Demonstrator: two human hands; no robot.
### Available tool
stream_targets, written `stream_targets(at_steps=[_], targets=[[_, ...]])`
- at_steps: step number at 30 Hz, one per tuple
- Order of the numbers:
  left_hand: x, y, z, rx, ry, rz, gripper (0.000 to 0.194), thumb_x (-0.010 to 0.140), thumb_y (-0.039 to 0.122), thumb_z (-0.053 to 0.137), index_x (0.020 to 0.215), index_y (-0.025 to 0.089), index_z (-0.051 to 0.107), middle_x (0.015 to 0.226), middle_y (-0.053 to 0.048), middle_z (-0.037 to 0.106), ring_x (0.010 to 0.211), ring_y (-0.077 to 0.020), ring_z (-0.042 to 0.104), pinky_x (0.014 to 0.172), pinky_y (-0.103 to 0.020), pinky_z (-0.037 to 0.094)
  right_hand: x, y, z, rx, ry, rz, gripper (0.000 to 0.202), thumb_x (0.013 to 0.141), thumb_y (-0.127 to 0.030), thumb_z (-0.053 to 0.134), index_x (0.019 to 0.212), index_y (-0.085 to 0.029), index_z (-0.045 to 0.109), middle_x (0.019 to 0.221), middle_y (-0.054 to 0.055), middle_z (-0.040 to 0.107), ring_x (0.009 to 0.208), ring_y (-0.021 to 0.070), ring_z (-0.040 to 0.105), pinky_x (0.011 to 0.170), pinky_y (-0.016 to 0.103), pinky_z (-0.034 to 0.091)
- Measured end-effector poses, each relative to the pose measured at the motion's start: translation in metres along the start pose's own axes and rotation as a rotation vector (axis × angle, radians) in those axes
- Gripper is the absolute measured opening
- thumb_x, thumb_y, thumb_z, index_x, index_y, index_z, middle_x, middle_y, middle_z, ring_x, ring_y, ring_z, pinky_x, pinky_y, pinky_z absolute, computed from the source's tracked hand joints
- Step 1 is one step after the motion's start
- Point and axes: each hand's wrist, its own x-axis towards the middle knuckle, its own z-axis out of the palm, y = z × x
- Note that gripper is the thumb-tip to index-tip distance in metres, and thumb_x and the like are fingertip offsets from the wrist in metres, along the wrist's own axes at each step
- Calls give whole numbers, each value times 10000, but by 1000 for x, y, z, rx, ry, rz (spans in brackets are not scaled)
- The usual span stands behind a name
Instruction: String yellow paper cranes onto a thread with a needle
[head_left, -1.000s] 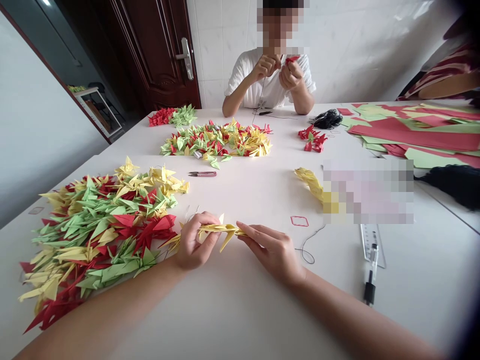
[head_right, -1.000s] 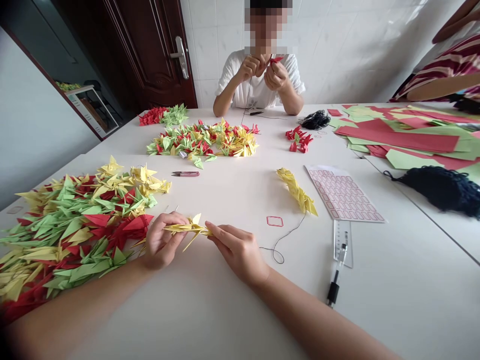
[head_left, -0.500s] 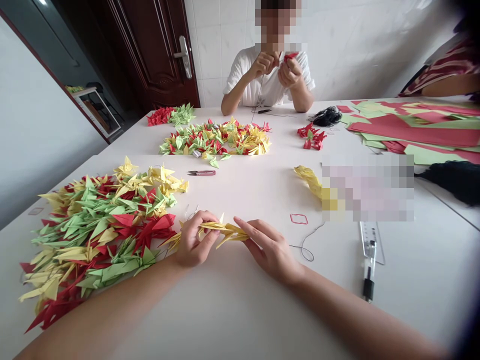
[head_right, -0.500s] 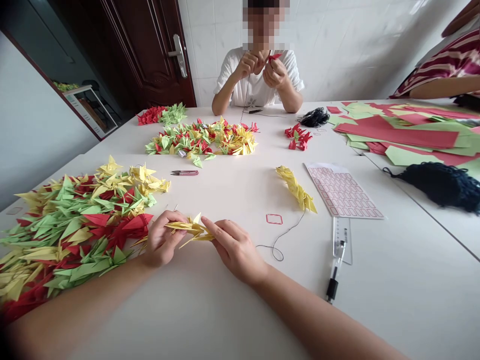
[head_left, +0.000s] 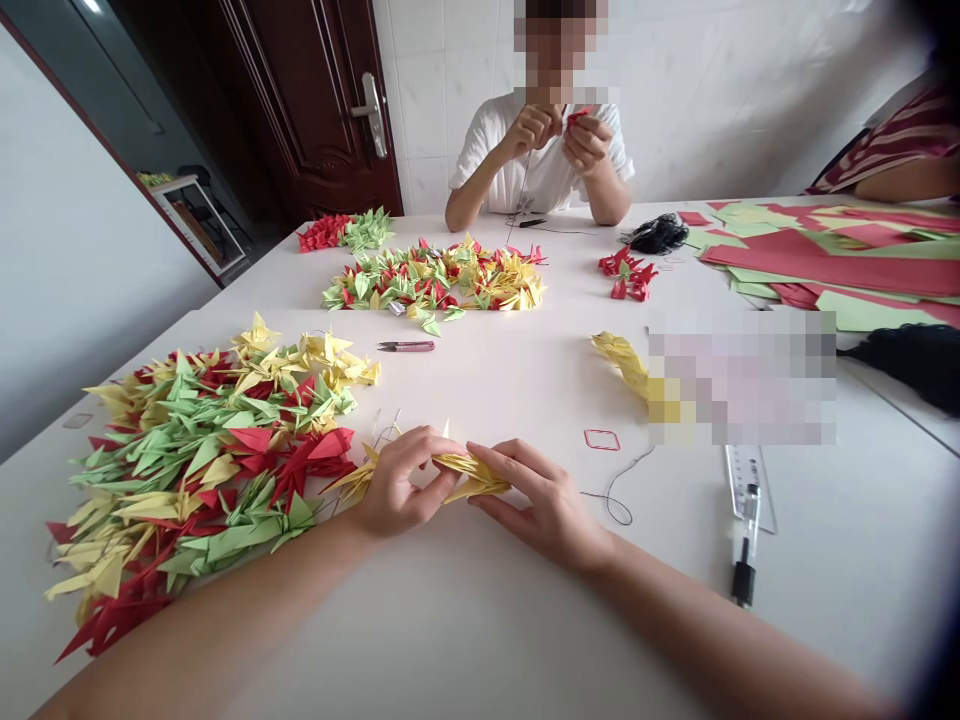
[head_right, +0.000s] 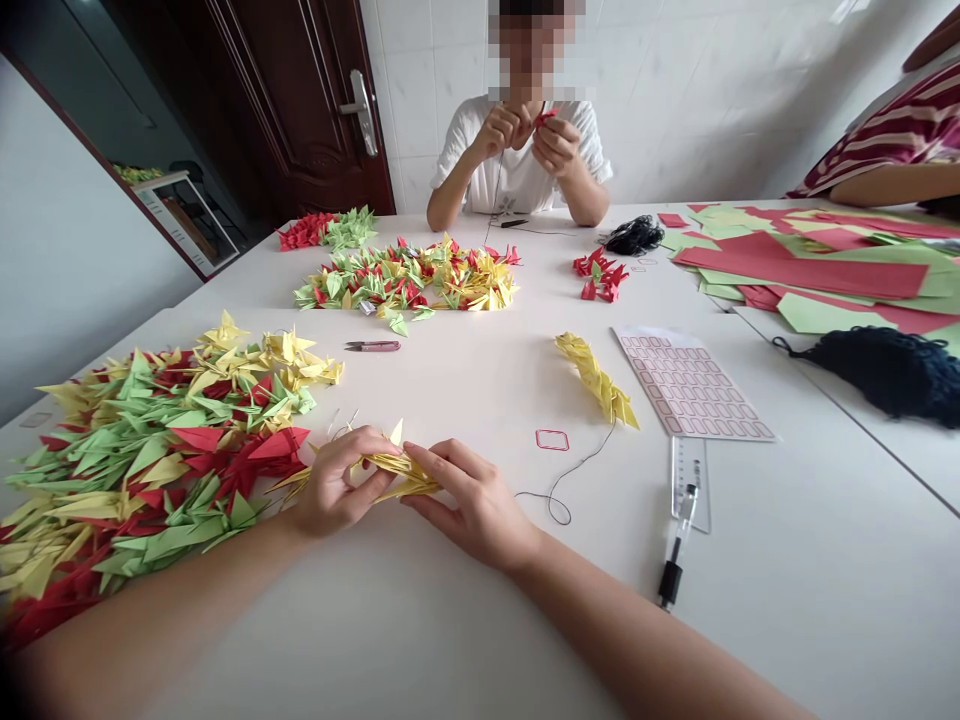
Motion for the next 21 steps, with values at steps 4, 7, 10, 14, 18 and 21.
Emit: stream_targets(at_steps=[4, 7, 10, 14, 18, 21], targets=[[2, 4, 0, -10, -61, 37, 221, 794, 69, 570, 975, 194, 592, 759, -11, 593, 678, -119, 548, 619, -239, 464, 1, -1, 0, -12, 18, 14, 388, 868, -187, 586, 1247, -216, 507, 920, 65, 607, 756, 142, 610, 636, 258, 535], [1, 6, -2, -21, -105, 10, 288, 795, 77, 535, 1059, 187, 568, 794, -29, 603, 698, -132, 545, 637, -262, 467, 3, -2, 0, -39, 69, 1, 293, 831, -115, 587, 1109, -207, 578, 875, 50, 630, 718, 133, 611, 622, 255, 523], [-2, 6, -4, 8, -102, -61, 373, 794, 116, 503, 1162, 173, 525, 809, -34, 569, 700, -139, 513, 641, -277, 454, 5, -2, 0, -88, 122, -5, 192, 827, -101, 580, 985, -203, 617, 790, 30, 630, 637, 114, 579, 574, 244, 496], [-6, 1, -4, 10, -59, -117, 371, 817, 147, 491, 1186, 182, 508, 813, -22, 526, 682, -126, 474, 637, -267, 445, 5, -2, 0, -122, 143, 33, 144, 841, -104, 553, 929, -189, 629, 721, 21, 603, 578, 100, 528, 505, 224, 452], [-7, 0, -2, -21, -4, -177, 298, 842, 164, 506, 1139, 185, 504, 779, -4, 505, 660, -115, 468, 632, -256, 452, 5, -1, 0, -98, 173, 40, 137, 826, -94, 561, 909, -182, 627, 731, 25, 596, 567, 98, 523, 484, 221, 444], [-5, 1, -1, -10, -7, -159, 132, 864, 178, 507, 991, 183, 542, 739, 1, 506, 640, -111, 468, 606, -248, 436, 5, -1, 0, -61, 181, 42, 150, 819, -88, 573, 927, -178, 629, 750, 31, 593, 585, 102, 545, 498, 224, 461]])
